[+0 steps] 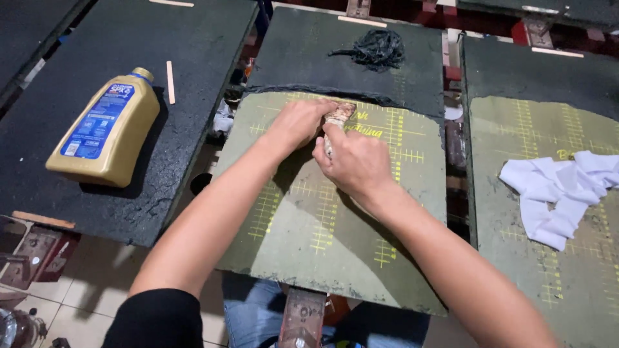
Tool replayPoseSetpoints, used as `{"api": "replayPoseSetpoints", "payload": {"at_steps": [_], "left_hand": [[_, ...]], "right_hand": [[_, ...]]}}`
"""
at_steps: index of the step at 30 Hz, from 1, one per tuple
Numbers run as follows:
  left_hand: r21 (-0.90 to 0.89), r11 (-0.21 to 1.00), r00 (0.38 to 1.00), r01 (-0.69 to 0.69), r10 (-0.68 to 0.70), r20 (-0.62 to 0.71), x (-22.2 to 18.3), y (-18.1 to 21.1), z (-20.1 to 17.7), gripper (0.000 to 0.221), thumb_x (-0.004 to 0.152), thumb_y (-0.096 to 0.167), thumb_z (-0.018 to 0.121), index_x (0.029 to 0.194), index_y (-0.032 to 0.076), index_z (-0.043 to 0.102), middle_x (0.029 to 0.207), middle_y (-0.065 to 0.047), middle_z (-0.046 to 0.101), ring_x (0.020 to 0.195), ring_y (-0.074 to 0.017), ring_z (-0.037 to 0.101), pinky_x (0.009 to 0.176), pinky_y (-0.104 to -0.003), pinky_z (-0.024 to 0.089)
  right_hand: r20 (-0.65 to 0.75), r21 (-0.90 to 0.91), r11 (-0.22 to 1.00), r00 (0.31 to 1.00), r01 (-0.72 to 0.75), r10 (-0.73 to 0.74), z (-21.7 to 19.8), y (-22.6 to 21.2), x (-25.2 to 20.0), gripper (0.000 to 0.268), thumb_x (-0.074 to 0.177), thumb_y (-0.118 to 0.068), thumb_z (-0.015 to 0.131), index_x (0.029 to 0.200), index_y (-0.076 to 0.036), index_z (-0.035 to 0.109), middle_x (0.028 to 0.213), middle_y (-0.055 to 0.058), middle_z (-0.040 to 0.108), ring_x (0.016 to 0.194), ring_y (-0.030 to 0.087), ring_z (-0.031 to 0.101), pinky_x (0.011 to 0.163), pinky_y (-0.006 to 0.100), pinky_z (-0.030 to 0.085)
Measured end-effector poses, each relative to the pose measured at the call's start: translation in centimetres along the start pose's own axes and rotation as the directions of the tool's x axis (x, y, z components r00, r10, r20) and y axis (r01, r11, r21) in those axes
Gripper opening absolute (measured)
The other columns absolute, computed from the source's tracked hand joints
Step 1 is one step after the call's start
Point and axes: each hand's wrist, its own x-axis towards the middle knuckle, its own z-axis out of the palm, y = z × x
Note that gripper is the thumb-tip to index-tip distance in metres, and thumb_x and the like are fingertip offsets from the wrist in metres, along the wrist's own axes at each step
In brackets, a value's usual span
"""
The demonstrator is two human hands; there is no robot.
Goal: The person is using a small metal scraper to remove residue, likely dried adhesive or ink, from a screen printing platen.
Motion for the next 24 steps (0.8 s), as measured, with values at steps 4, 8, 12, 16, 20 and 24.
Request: {"api": "replayPoseSetpoints", "payload": {"at_steps": [4,8,12,16,20,24], "left_hand": [[-0.007,0.999,0.999,0.047,-0.047,0.003,0.4,0.1,0.2,0.040,0.097,0.015,0.051,0.130,0.032,0.065,0.131,0.009,0.070,0.124,-0.0163,0.065,0.094,-0.038,0.058],[-0.010,0.994,0.994,0.106,-0.105,0.038,-0.2,1.2,-1.6,0.040,0.098,0.016,0.049,0.132,0.032,0.064,0.136,0.006,0.069,0.124,-0.0198,0.066,0.093,-0.043,0.059],[0.016,0.990,0.989,0.142,-0.142,0.046,0.2,0.4,0.2,0.039,0.101,0.016,0.045,0.131,0.033,0.063,0.135,0.006,0.069,0.123,-0.0187,0.066,0.091,-0.044,0.060],[0.037,0.987,0.986,0.157,-0.158,0.048,0.1,1.9,-2.3,0.035,0.105,0.018,0.041,0.126,0.035,0.064,0.131,0.007,0.071,0.116,-0.0213,0.070,0.091,-0.045,0.060],[-0.003,0.990,0.990,0.143,-0.143,0.022,0.0,1.4,-1.0,0.037,0.105,0.019,0.039,0.129,0.034,0.062,0.134,0.006,0.069,0.123,-0.0201,0.066,0.091,-0.043,0.060],[0.045,0.995,0.994,0.087,-0.084,-0.070,0.5,0.5,1.3,0.035,0.104,0.022,0.040,0.129,0.033,0.063,0.134,0.001,0.069,0.124,-0.0207,0.065,0.091,-0.042,0.060]], "right_hand": [[-0.021,0.024,1.000,1.000,0.007,-0.006,0.9,0.2,-0.2,0.038,0.096,-0.051,0.047,0.115,-0.026,0.070,0.065,0.008,0.063,0.052,0.033,0.071,0.047,0.047,0.056],[-0.037,0.009,1.000,0.999,-0.019,0.019,1.8,0.0,-0.5,0.035,0.097,-0.051,0.048,0.116,-0.029,0.070,0.065,0.006,0.061,0.050,0.032,0.070,0.046,0.045,0.057],[-0.025,0.034,0.999,1.000,-0.008,0.009,1.5,0.3,-0.7,0.035,0.100,-0.050,0.049,0.118,-0.029,0.069,0.067,0.005,0.060,0.050,0.032,0.070,0.044,0.045,0.057],[-0.104,-0.010,1.000,0.994,0.026,-0.027,1.3,0.3,-0.8,0.032,0.097,-0.048,0.050,0.115,-0.030,0.070,0.065,0.003,0.055,0.046,0.030,0.066,0.044,0.044,0.056],[-0.129,-0.028,0.998,0.990,0.061,-0.064,1.0,0.1,-1.5,0.030,0.098,-0.046,0.051,0.114,-0.029,0.070,0.065,0.004,0.054,0.045,0.027,0.066,0.043,0.043,0.056],[-0.139,-0.026,0.996,0.986,0.091,-0.094,-0.2,-0.4,-1.4,0.028,0.101,-0.038,0.050,0.110,-0.021,0.070,0.064,0.005,0.059,0.044,0.022,0.065,0.040,0.038,0.056]]}}
